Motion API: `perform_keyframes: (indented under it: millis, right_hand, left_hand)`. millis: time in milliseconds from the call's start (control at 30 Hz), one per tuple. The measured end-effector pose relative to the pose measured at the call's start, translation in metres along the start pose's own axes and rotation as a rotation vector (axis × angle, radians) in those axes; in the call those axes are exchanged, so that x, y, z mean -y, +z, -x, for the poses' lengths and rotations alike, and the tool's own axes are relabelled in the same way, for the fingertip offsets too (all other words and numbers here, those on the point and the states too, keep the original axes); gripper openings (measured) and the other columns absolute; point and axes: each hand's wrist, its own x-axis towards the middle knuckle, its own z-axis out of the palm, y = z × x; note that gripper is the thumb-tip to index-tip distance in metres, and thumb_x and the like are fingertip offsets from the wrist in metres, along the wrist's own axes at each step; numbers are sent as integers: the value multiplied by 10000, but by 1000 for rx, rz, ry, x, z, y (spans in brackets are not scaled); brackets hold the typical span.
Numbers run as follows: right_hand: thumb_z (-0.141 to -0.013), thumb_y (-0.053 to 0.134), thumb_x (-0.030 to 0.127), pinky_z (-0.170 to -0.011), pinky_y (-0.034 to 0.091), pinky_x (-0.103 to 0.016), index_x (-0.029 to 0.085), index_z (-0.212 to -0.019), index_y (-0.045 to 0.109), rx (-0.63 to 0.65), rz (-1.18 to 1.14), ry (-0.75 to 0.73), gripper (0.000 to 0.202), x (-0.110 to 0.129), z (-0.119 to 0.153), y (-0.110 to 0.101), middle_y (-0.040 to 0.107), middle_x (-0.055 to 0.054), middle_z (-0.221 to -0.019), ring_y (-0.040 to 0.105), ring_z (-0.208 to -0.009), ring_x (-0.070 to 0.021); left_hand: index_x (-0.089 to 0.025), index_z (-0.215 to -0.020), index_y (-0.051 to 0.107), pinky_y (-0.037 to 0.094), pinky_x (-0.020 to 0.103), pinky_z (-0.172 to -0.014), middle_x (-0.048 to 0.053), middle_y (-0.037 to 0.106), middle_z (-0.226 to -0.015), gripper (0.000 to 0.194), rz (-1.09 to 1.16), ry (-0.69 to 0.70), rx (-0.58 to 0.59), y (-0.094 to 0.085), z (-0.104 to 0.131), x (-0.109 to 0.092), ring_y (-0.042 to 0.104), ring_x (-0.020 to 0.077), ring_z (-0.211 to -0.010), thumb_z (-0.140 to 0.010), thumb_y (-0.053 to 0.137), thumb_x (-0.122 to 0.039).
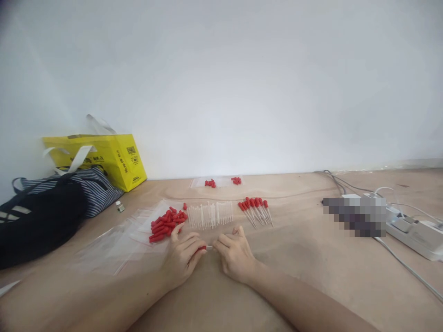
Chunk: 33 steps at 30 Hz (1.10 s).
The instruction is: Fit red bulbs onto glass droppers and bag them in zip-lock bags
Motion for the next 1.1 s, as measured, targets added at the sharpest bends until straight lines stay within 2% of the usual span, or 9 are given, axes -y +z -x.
perform_keyframes:
  millis: [100,233,567,667,767,900,1000,1100]
  right_hand:
    - [-742,382,87,-684,212,-304,170,-775,573,-37,-14,10,211,2,0,2,507,3,-648,390,-620,-114]
    - [-735,411,92,-731,228,-322,175,-784,579,-37,-14,20,194,3,-1,2,520,-6,-653,402,-681,-132]
    - [-821,457,218,-823,195,-364,247,-885,605,11,28,49,163,-5,-7,-6,580,0,-699,441,-750,-143]
    - [-815,451,198,-815,199,-360,236,-867,614,35,64,69,176,-15,-3,-7,590,-8,-713,448,-750,-147]
    - [-822,422,200,-808,198,-362,221,-847,620,-13,165,263,201,-35,-1,-5,612,-25,-751,469,-788,-166]
    - [-838,379,230,-791,198,-367,198,-832,629,-74,339,584,252,-68,-3,3,637,-51,-774,484,-795,-191]
    - [-847,356,248,-778,205,-368,193,-830,630,-27,400,682,280,-82,-6,9,646,-56,-779,487,-785,-198]
    - [-844,349,241,-764,204,-373,189,-784,625,26,446,709,288,-86,-9,13,650,-59,-783,485,-793,-204]
  left_hand:
    - [-201,-741,554,36,493,-995,-25,662,-705,210,-8,39,-62,2,-1,-1,596,162,-831,-842,375,-161]
    - [-198,-716,553,36,500,-1003,-30,663,-669,221,-18,48,-98,4,-2,-2,607,166,-851,-842,374,-164]
    - [-243,-753,593,10,516,-994,-50,680,-729,149,-25,-64,-27,-3,-6,9,588,194,-885,-829,466,-224]
    - [-256,-862,595,35,515,-988,-17,677,-860,111,-62,-101,-31,-2,-4,17,561,212,-926,-814,495,-262]
    - [-251,-981,566,78,528,-969,40,634,-1005,210,-145,-166,-32,-1,-2,26,511,246,-998,-776,534,-281]
    - [-250,-898,591,120,556,-930,60,609,-1017,162,-259,-254,-32,0,1,39,484,271,-1015,-740,552,-254]
    - [-246,-855,598,141,557,-915,71,601,-1007,141,-302,-298,-49,1,3,45,477,278,-1011,-720,559,-244]
    - [-234,-842,604,149,553,-909,82,595,-1006,141,-328,-333,-54,2,3,47,465,284,-1019,-708,563,-249]
